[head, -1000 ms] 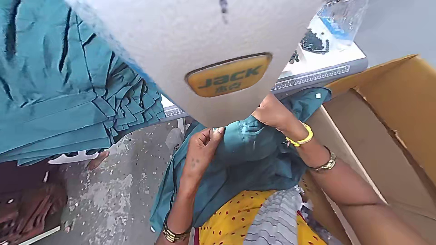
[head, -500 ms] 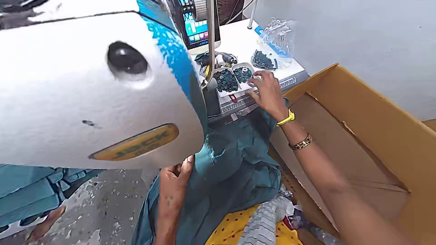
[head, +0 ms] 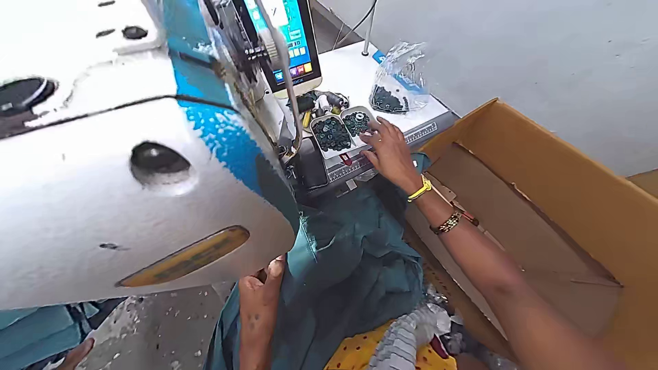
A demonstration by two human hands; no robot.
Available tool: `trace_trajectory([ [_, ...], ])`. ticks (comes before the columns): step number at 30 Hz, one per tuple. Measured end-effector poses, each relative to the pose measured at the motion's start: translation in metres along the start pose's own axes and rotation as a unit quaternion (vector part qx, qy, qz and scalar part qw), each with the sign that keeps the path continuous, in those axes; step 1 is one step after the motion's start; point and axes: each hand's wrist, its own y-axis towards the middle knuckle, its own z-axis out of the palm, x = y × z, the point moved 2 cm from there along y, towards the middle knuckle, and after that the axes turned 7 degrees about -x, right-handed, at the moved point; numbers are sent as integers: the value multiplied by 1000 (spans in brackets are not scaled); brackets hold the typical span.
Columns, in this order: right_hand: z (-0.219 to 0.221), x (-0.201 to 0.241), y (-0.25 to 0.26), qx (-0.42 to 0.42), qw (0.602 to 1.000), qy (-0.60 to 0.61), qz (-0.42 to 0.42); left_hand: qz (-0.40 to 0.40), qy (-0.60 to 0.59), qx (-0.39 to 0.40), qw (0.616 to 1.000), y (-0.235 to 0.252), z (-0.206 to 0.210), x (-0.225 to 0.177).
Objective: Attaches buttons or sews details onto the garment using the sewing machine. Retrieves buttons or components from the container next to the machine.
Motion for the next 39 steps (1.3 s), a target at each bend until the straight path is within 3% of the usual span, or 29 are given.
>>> trace_trajectory([
  [3, 0, 2, 6, 2, 999, 36, 1, -5, 4, -6, 1000, -2, 1, -3],
  [11, -13, -40, 32, -37, 993, 3, 110, -41, 7, -10, 999, -5, 4, -11],
  [17, -12, -4, 48, -9, 985, -81, 154, -17, 16, 1, 1000, -5, 3, -14],
  [24, 4, 4, 54, 1, 975, -47, 215, -28, -3, -6, 1000, -5, 4, -7],
  [32, 5, -4, 55, -9, 979, -74, 190, -33, 0, 2, 999, -3, 3, -7],
  [37, -3, -5, 67, -24, 989, 5, 148, -32, -11, 8, 999, -2, 3, -4],
  [39, -2, 4, 81, 16, 990, 52, 132, -26, -24, 10, 999, -2, 3, -3],
])
